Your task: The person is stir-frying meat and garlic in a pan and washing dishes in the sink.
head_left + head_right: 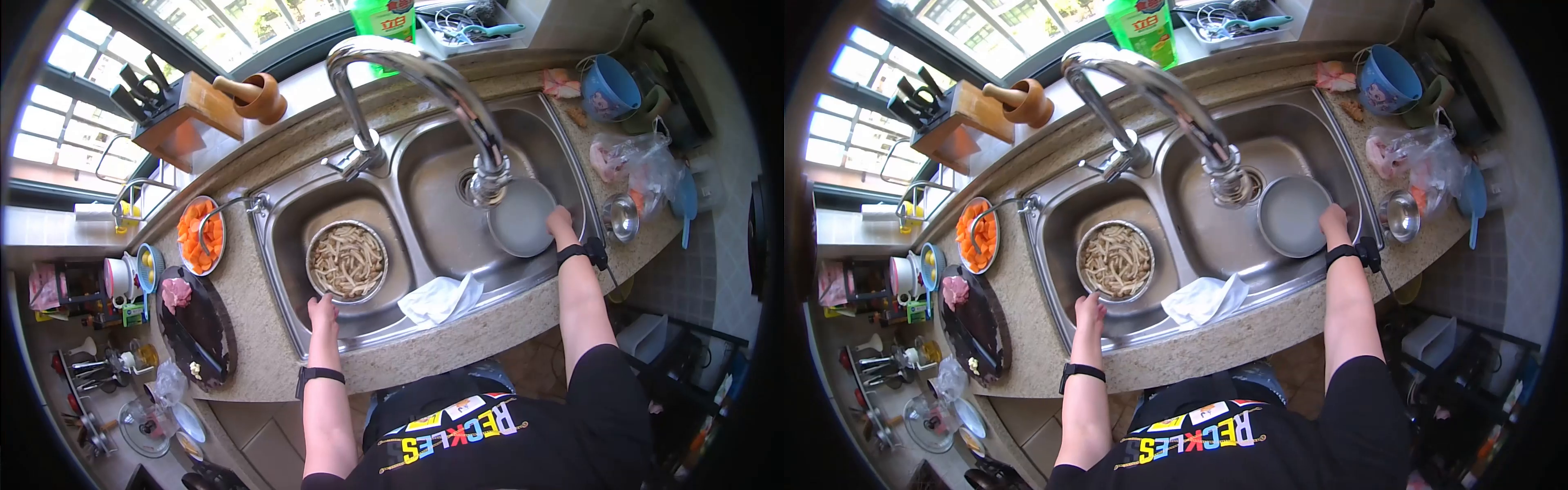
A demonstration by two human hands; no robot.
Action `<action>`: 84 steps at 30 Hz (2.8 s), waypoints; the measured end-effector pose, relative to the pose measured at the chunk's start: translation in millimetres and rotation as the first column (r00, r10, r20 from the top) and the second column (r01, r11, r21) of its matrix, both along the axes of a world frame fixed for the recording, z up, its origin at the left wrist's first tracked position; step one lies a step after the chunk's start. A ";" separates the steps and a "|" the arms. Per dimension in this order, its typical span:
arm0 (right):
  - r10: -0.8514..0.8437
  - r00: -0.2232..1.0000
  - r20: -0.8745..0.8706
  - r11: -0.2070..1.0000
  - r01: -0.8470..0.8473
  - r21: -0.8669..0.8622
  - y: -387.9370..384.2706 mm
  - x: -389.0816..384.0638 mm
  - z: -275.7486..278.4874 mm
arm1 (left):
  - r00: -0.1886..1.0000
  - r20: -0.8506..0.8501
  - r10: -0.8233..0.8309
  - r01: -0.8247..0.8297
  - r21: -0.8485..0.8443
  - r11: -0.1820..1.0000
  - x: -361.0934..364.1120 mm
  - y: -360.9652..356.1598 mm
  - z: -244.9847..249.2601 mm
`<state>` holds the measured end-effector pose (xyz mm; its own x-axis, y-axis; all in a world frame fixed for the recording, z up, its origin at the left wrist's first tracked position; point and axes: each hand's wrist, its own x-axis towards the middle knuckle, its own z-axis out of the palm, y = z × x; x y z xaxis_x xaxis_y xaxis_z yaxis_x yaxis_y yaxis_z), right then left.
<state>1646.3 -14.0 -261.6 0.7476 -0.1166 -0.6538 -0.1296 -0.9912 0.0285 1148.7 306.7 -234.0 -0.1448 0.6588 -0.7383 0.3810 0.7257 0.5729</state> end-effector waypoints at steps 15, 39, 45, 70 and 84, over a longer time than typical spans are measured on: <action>0.694 0.708 0.132 0.407 -0.537 0.738 209.7 -313.1 98.6 | 0.965 0.238 -0.113 0.129 -0.052 0.990 -13.4 27.5 -33.3; 0.197 0.913 -0.357 0.638 0.158 0.754 263.4 -320.1 90.3 | 0.940 0.256 -0.224 0.119 0.368 0.922 -34.7 17.6 45.5; 0.304 0.901 -0.310 0.482 0.135 0.865 252.8 -359.7 145.6 | 0.945 0.273 -0.180 0.043 0.441 0.896 -78.7 16.0 93.5; 0.860 0.383 0.338 0.086 -0.760 0.644 359.0 -438.4 229.3 | 0.952 0.280 0.120 -0.230 0.404 0.885 -229.2 14.3 118.2; 0.763 0.356 0.539 0.169 -0.916 0.364 413.7 -363.7 252.8 | 0.951 0.303 0.063 -0.176 0.358 0.917 -239.7 14.7 119.3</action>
